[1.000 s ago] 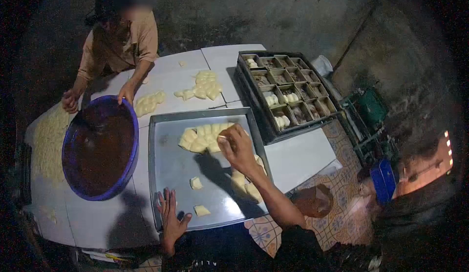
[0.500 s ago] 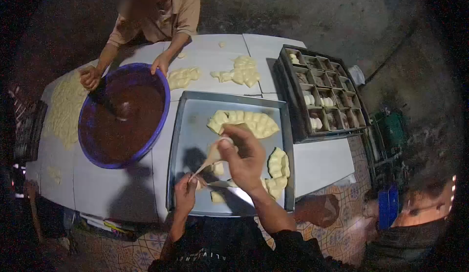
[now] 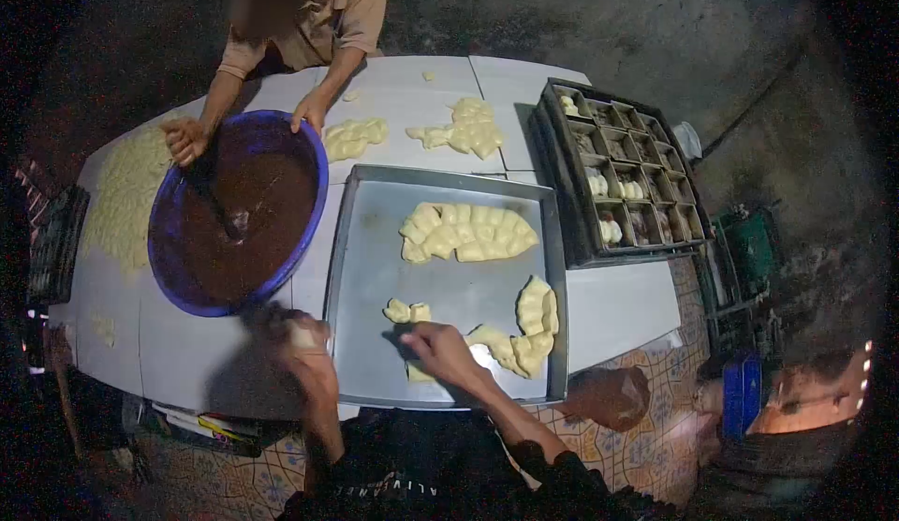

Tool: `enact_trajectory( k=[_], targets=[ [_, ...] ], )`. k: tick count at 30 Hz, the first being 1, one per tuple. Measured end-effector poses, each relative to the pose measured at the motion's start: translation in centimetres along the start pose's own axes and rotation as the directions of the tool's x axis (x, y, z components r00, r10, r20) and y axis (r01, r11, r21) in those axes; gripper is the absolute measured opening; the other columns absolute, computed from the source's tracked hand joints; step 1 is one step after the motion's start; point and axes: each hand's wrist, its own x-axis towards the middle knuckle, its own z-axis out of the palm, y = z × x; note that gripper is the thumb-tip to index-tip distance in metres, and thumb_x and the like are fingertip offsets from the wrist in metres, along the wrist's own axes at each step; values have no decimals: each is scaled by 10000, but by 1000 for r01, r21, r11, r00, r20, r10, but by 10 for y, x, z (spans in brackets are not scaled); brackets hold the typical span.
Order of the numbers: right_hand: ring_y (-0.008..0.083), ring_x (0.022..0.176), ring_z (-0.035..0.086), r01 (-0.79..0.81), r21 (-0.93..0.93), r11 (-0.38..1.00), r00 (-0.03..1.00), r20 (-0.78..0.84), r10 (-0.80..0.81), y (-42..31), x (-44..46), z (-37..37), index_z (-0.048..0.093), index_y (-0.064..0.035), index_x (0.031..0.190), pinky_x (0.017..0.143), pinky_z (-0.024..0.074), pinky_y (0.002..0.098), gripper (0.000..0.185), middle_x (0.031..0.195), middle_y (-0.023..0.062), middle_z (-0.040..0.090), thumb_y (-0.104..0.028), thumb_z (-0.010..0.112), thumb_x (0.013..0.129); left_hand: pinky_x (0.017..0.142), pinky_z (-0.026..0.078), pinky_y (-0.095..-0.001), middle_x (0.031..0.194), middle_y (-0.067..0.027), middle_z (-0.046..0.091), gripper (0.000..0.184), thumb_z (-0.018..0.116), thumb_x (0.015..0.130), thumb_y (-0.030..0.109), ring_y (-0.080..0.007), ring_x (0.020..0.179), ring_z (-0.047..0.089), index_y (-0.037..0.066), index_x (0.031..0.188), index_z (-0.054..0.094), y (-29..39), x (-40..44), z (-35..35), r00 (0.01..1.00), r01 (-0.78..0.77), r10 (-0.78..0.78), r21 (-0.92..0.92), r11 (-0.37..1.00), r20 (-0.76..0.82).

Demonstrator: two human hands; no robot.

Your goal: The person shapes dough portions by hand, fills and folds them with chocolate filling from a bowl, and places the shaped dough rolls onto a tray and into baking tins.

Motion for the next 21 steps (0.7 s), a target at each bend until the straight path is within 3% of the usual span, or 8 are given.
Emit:
enact_trajectory(
  k=[2, 4, 6, 7, 10, 12, 18, 21],
  targets=[
    [125, 516, 471, -107, 157, 982, 979, -157, 132, 5, -11, -17, 584, 28, 775, 508, 404, 314, 329, 560, 86, 506, -257, 592, 939, 729, 470, -351, 889, -84, 558, 267, 511, 903, 252, -194, 796, 541, 26, 1012, 600, 25, 9, -2, 899, -425, 401, 568, 705, 175],
    [78, 488, 453, -117, 554, 825, 946, -190, 261, -13, -13, -37, 574, -2, 798, 450, 377, 255, 300, 563, 9, 478, -260, 584, 951, 857, 447, -375, 969, -114, 572, 277, 561, 872, 301, -251, 950, 559, 36, 922, 629, 25, 8, -7, 944, -233, 14, 637, 735, 329],
    [73, 433, 368, -69, 788, 612, 955, -126, 269, -42, -9, -52, 541, -36, 834, 392, 318, 250, 244, 526, -22, 389, -246, 581, 953, 1087, 223, -580, 1372, -240, 448, 520, 691, 812, 347, -412, 1339, 330, 85, 1246, 579, 14, -11, -3, 703, -671, -473, 715, -195, 531],
    [62, 431, 341, -4, 881, 473, 966, -118, 229, -61, -5, -51, 519, -33, 821, 398, 314, 237, 254, 530, -23, 381, -241, 597, 943, 1094, 118, -641, 1463, -256, 333, 740, 748, 769, 340, -434, 1402, 191, 114, 1402, 438, 7, -19, -6, 601, -639, -739, 739, -215, 304],
    [57, 490, 441, -6, 766, 643, 997, -44, 62, -94, 4, -36, 566, -1, 909, 440, 343, 231, 186, 604, 10, 511, -181, 606, 936, 1103, 221, -552, 1411, -249, 400, 808, 821, 688, 277, -415, 1343, 330, 71, 1371, 442, 3, -39, 8, 580, -535, -581, 805, 256, 571],
    [41, 572, 496, -31, 903, 429, 995, 69, -72, -95, 11, -2, 594, 0, 912, 522, 404, 206, 193, 679, -20, 563, -190, 618, 939, 1017, 381, -442, 1256, -207, 532, 591, 771, 712, 130, -333, 1193, 510, 23, 1237, 522, -13, -47, -14, 591, -61, -609, 782, 621, 529],
    [133, 797, 580, 549, 640, 537, 834, -466, -296, -103, 14, -70, 613, 23, 1011, 670, 469, 264, 210, 880, 86, 596, -146, 637, 887, 686, 505, -280, 804, -102, 644, 148, 533, 917, -1, -132, 703, 627, -24, 1035, 619, -35, -39, -48, 732, -118, -523, 837, 534, 436],
    [225, 840, 591, 226, 155, 962, 906, -397, -149, -37, 33, -95, 621, 4, 1059, 749, 477, 354, 263, 945, 133, 627, -166, 643, 860, 686, 489, -271, 777, -84, 643, 127, 561, 928, 40, -116, 713, 619, -34, 984, 648, -26, -34, -48, 847, -92, -376, 801, 591, 375]
  ],
)
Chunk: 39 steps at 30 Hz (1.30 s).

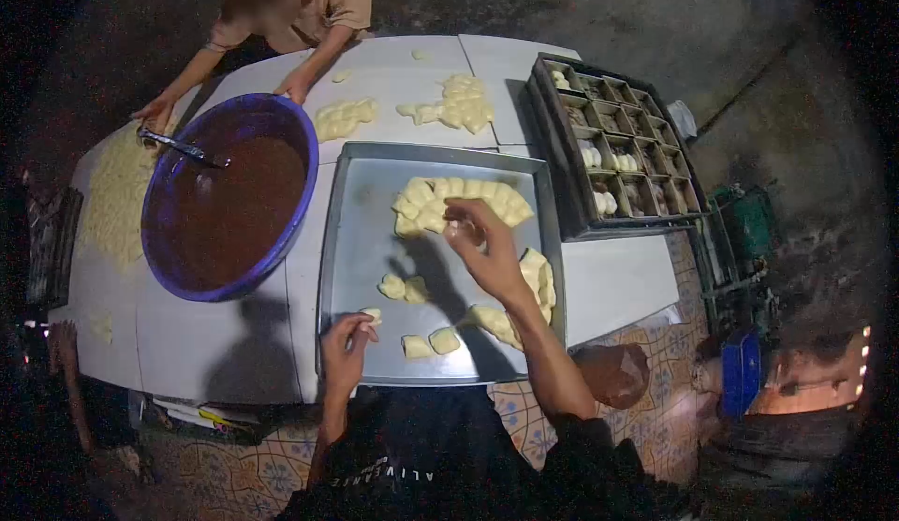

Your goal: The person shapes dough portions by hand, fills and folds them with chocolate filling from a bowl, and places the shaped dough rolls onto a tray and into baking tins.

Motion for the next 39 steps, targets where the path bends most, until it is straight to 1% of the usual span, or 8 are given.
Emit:
enact_trajectory(
  k=[3, 5, 9, 15, 27, 33, 35, 39],
  targets=[
    [398, 1156, 517, 364, -661, 656, 883, 470, -16, 105, -44, -17, 635, -46, 1136, 968, 437, 468, 415, 1154, 197, 613, -89, 684, 726, 718, 489, -281, 793, -90, 653, 141, 599, 900, 53, -152, 744, 631, -24, 1008, 647, -6, 0, -4, 1000, -9, 9, 30, 1000, 9],
    [394, 1238, 466, -191, -398, 898, 873, 349, 340, 101, -76, -16, 631, -52, 1156, 1039, 386, 460, 455, 1288, 195, 535, -101, 702, 710, 725, 492, -291, 816, -97, 657, 158, 617, 884, 61, -172, 757, 637, -10, 1021, 649, -8, 2, 4, 996, -81, 77, 93, 992, 42],
    [369, 1007, 564, 194, -722, 665, 879, 429, 209, 109, -111, -20, 596, -24, 1060, 882, 471, 448, 395, 1090, 167, 586, -83, 708, 685, 769, 507, -366, 990, -150, 656, 325, 665, 835, 125, -283, 833, 651, 61, 1150, 619, -9, 9, 31, 907, -190, 58, 283, 940, 417],
    [371, 919, 549, -14, -155, 988, 919, 387, 74, -4, -71, -8, 556, -14, 1022, 806, 456, 435, 290, 967, 161, 495, 12, 636, 745, 1087, 339, -414, 1436, -179, 393, 999, 875, 630, 266, -324, 1332, 391, 49, 1430, 316, 26, 27, 59, 833, -175, 77, 128, 976, 548],
    [163, 857, 567, 267, 285, 921, 956, -197, -217, -68, -29, -22, 672, 18, 924, 720, 445, 269, 218, 906, 93, 573, 59, 725, 717, 617, 451, -263, 780, -43, 602, 155, 595, 891, 62, -103, 710, 537, -12, 1025, 620, -6, 23, 28, 798, 176, -159, 28, 984, 582],
    [140, 867, 559, 77, 419, 905, 996, 3, -86, -64, -21, -10, 667, -3, 986, 703, 452, 248, 229, 956, 70, 570, -24, 726, 766, 914, 415, -383, 1275, -126, 508, 898, 830, 730, 220, -226, 1145, 497, 30, 1429, 300, 17, 16, 11, 978, -32, 92, -296, 955, 188],
    [153, 862, 578, -86, 400, 913, 993, 108, 47, -51, -31, 25, 676, -12, 963, 681, 458, 255, 212, 934, 72, 597, -29, 732, 759, 968, 392, -460, 1373, -172, 424, 1046, 866, 677, 261, -291, 1256, 435, 21, 1455, 208, 72, 17, 22, 958, -284, 275, 127, 950, 87],
    [151, 912, 562, 93, 300, 949, 991, 65, -118, -45, -39, 44, 656, 38, 1007, 745, 473, 263, 283, 1028, 101, 571, 77, 709, 733, 843, 472, -360, 1041, -164, 614, 311, 667, 800, 28, -283, 989, 609, -5, 1093, 567, 30, 22, 41, 929, -122, 109, 14, 992, 352]
  ],
)
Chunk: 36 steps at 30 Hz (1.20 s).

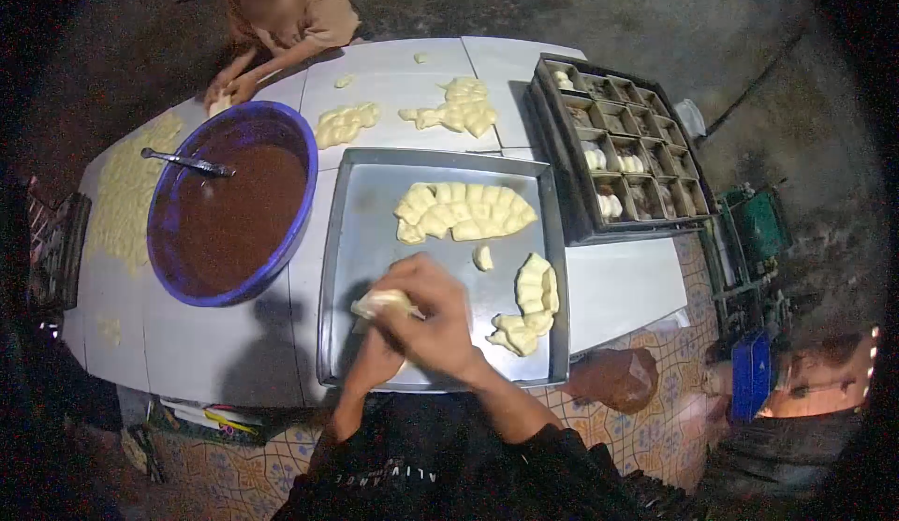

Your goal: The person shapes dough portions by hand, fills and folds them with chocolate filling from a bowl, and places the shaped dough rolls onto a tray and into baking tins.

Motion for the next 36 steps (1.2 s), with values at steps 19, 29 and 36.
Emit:
enact_trajectory(
  k=[19, 29, 36],
  targets=[
    [341, 953, 590, -42, -947, 319, 903, 101, 418, 103, -113, -138, 654, -56, 1119, 833, 490, 479, 395, 1055, 149, 631, -250, 717, 781, 1110, 246, -505, 1446, -200, 320, 691, 651, 700, -41, -385, 1374, 274, 38, 1347, 421, 4, 12, -14, 984, -31, 140, 671, 741, -108],
    [142, 808, 589, -300, -60, 952, 949, -118, 292, -6, -53, -58, 575, 19, 961, 695, 498, 267, 198, 920, 72, 553, -42, 702, 821, 1019, 395, -406, 1316, -176, 515, 767, 807, 735, 193, -315, 1229, 498, 18, 1360, 400, 12, 15, 25, 945, -83, 54, 76, 994, 322],
    [234, 1089, 533, 182, -125, 975, 963, -179, -203, 26, -19, -53, 574, -7, 1203, 955, 429, 358, 393, 1146, 152, 522, -34, 675, 825, 895, 472, -345, 1060, -158, 670, 408, 706, 815, 113, -235, 968, 637, -33, 1175, 582, 17, 4, 19, 991, 71, -90, 178, 981, 103]
  ],
)
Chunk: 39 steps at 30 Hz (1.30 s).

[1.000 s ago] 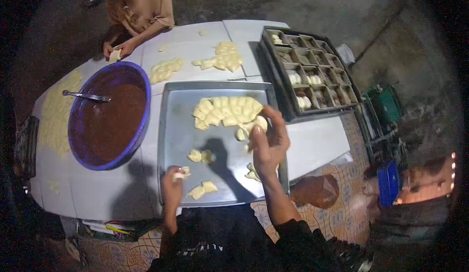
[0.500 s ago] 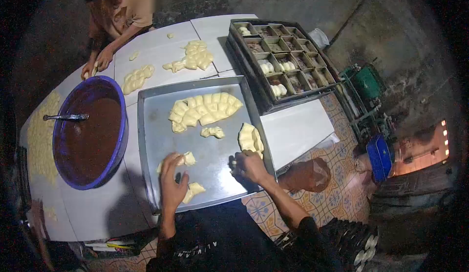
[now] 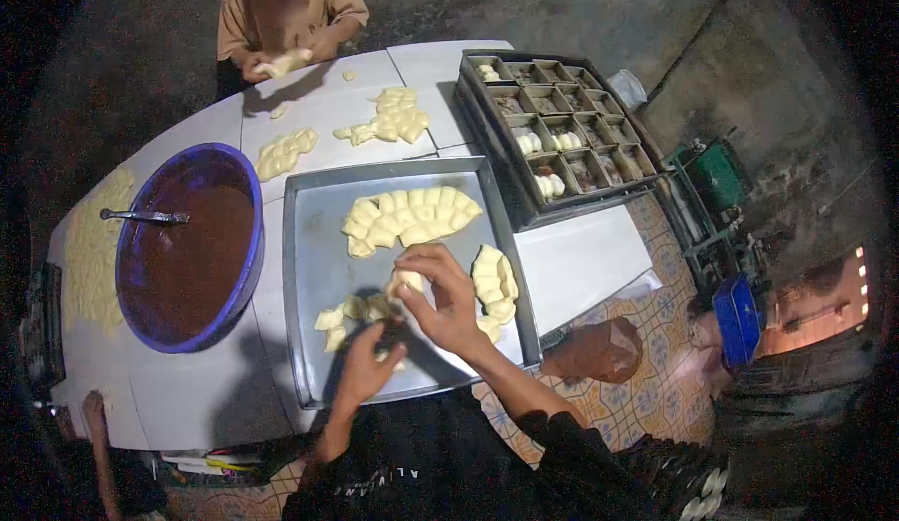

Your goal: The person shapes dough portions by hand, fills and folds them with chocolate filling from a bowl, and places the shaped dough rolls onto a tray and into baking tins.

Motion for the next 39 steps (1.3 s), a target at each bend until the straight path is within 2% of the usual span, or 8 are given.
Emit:
enact_trajectory(
  k=[4, 12, 18, 23, 27, 30, 32, 39],
  targets=[
    [391, 1136, 541, -362, -623, 694, 765, 227, 603, 60, -52, -40, 586, 3, 1196, 959, 439, 423, 427, 1197, 209, 584, -92, 703, 797, 862, 486, -304, 1056, -137, 665, 306, 655, 837, 38, -221, 956, 639, -32, 1131, 605, -51, -13, -9, 983, 58, -86, -169, 984, -160],
    [355, 902, 611, -255, -836, 486, 720, 171, 672, 48, -121, -105, 609, -27, 957, 800, 501, 398, 298, 943, 172, 613, -34, 708, 676, 854, 481, -369, 1093, -146, 651, 384, 698, 817, 135, -305, 1003, 620, 30, 1175, 606, -30, 5, 5, 998, -18, 13, 70, 997, 66],
    [130, 743, 531, -587, -25, 809, 804, 106, 586, -31, -78, -40, 575, -12, 836, 655, 453, 283, 127, 791, 50, 535, -2, 666, 748, 1087, 333, -421, 1436, -155, 389, 757, 820, 678, 210, -336, 1361, 330, 87, 1332, 460, 9, 15, 27, 900, -262, 242, 8, 965, 362],
    [155, 792, 535, -365, 253, 896, 927, 9, 375, -51, -37, -30, 567, 13, 869, 685, 437, 251, 195, 860, 90, 539, 61, 692, 728, 606, 467, -377, 769, -188, 642, 205, 659, 745, 67, -279, 668, 626, -41, 913, 616, -8, 9, 33, 989, -43, 56, -93, 995, 136],
    [194, 823, 549, 22, 756, 654, 860, -348, 374, -67, -4, -57, 466, -37, 969, 721, 527, 306, 247, 893, 103, 497, -65, 626, 783, 617, 465, -321, 708, -67, 580, 145, 561, 918, 111, -182, 598, 547, 8, 816, 570, -50, -6, -4, 983, 185, -170, -378, 907, 74],
    [218, 975, 561, -283, 212, 935, 892, -300, 338, -15, -20, -79, 544, 2, 1045, 815, 500, 310, 258, 1054, 111, 507, -70, 622, 810, 779, 471, -423, 914, -133, 599, 347, 505, 973, 374, -256, 878, 584, 31, 996, 554, -75, -18, -17, 992, 68, -116, -983, 169, 49],
    [287, 1125, 529, -413, -606, 680, 833, 51, 551, 18, -46, -70, 561, -18, 1217, 916, 465, 361, 427, 1238, 167, 486, -91, 666, 810, 888, 431, -495, 1156, -197, 599, 538, 432, 953, 536, -325, 1131, 544, 51, 1159, 537, -53, -18, -19, 975, -40, -208, -988, 152, -72],
    [324, 1143, 545, -335, -210, 919, 837, 382, 392, -5, -54, 52, 519, -17, 1309, 917, 463, 366, 523, 1214, 215, 541, -187, 693, 846, 1126, 230, -378, 1449, -114, 384, 746, 201, 972, 601, -243, 1352, 319, -2, 1365, 396, -10, -3, 3, 975, -94, -134, -875, 476, -178]
  ],
)
